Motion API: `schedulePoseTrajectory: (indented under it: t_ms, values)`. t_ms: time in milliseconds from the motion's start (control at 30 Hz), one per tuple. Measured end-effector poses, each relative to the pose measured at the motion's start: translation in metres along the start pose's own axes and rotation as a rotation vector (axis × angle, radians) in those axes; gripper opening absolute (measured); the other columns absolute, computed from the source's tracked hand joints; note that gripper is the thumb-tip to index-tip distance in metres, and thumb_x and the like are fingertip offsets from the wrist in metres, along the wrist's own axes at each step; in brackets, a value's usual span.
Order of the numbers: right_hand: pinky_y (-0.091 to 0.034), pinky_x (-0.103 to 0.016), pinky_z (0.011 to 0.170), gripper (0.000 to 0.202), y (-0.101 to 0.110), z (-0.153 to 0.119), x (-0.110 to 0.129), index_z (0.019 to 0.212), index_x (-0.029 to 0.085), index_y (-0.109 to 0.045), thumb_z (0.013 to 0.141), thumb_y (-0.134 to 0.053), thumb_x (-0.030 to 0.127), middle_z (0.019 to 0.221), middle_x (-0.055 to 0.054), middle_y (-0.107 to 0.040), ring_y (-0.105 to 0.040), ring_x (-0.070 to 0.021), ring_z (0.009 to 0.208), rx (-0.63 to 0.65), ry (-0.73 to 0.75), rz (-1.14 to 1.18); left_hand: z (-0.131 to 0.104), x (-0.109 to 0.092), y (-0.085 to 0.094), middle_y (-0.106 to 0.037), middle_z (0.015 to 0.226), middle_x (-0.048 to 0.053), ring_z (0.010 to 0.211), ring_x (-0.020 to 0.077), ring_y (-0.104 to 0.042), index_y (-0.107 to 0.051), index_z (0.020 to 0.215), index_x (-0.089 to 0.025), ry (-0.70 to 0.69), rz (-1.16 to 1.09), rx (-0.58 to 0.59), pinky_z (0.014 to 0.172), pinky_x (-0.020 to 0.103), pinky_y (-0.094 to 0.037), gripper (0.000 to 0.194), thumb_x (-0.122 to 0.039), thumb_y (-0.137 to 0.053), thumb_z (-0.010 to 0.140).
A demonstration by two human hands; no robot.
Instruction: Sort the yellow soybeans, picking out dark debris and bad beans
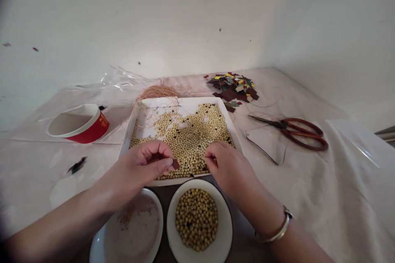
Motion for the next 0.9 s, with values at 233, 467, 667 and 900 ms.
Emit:
schedulePoseTrajectory:
  t_ms: [233, 467, 667, 900]
  values:
    - [-0.042, -0.027, 0.065, 0.011, 0.025, -0.023, 0.061, 0.080, 0.019, -0.055, 0.081, -0.054, 0.008, 0.076, -0.001, -0.057, -0.053, -0.0138, 0.074, -0.216, 0.363, 0.202, -0.002, -0.002, -0.005, -0.060, 0.074, -0.001, 0.068, 0.0100, -0.051, -0.055, 0.076, -0.016, 0.032, -0.032, 0.043, 0.062, 0.023, -0.038, 0.006, -0.021, -0.053, 0.079]
    - [-0.041, -0.030, 0.063, 0.011, 0.019, -0.032, 0.075, 0.084, 0.019, -0.055, 0.083, -0.054, 0.008, 0.077, -0.002, -0.056, -0.051, -0.0143, 0.072, -0.203, 0.462, 0.180, -0.007, -0.001, -0.012, -0.050, 0.064, -0.004, 0.061, 0.0085, -0.044, -0.054, 0.074, -0.016, 0.079, -0.069, 0.123, 0.057, 0.022, -0.033, 0.005, -0.020, -0.054, 0.076]
    - [-0.042, -0.030, 0.063, 0.012, 0.023, -0.032, 0.077, 0.081, 0.019, -0.054, 0.082, -0.053, 0.006, 0.076, -0.002, -0.056, -0.051, -0.0143, 0.072, -0.256, 0.468, 0.151, -0.007, 0.002, -0.014, -0.050, 0.063, -0.004, 0.059, 0.0088, -0.043, -0.054, 0.073, -0.016, 0.095, -0.039, 0.146, 0.056, 0.022, -0.033, 0.007, -0.022, -0.053, 0.077]
    - [-0.040, -0.031, 0.061, 0.012, 0.019, -0.034, 0.078, 0.079, 0.017, -0.055, 0.083, -0.052, 0.007, 0.074, -0.003, -0.056, -0.051, -0.0152, 0.069, -0.230, 0.500, 0.107, -0.006, 0.000, -0.012, -0.052, 0.063, -0.003, 0.060, 0.0091, -0.046, -0.055, 0.072, -0.016, 0.080, -0.059, 0.112, 0.057, 0.022, -0.035, 0.005, -0.020, -0.055, 0.074]
Point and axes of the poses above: each hand's wrist, its own z-axis towards the middle knuckle, its own y-axis out of the back of the hand, x = y × z, the point moved 6 cm from there along z, towards the middle knuckle
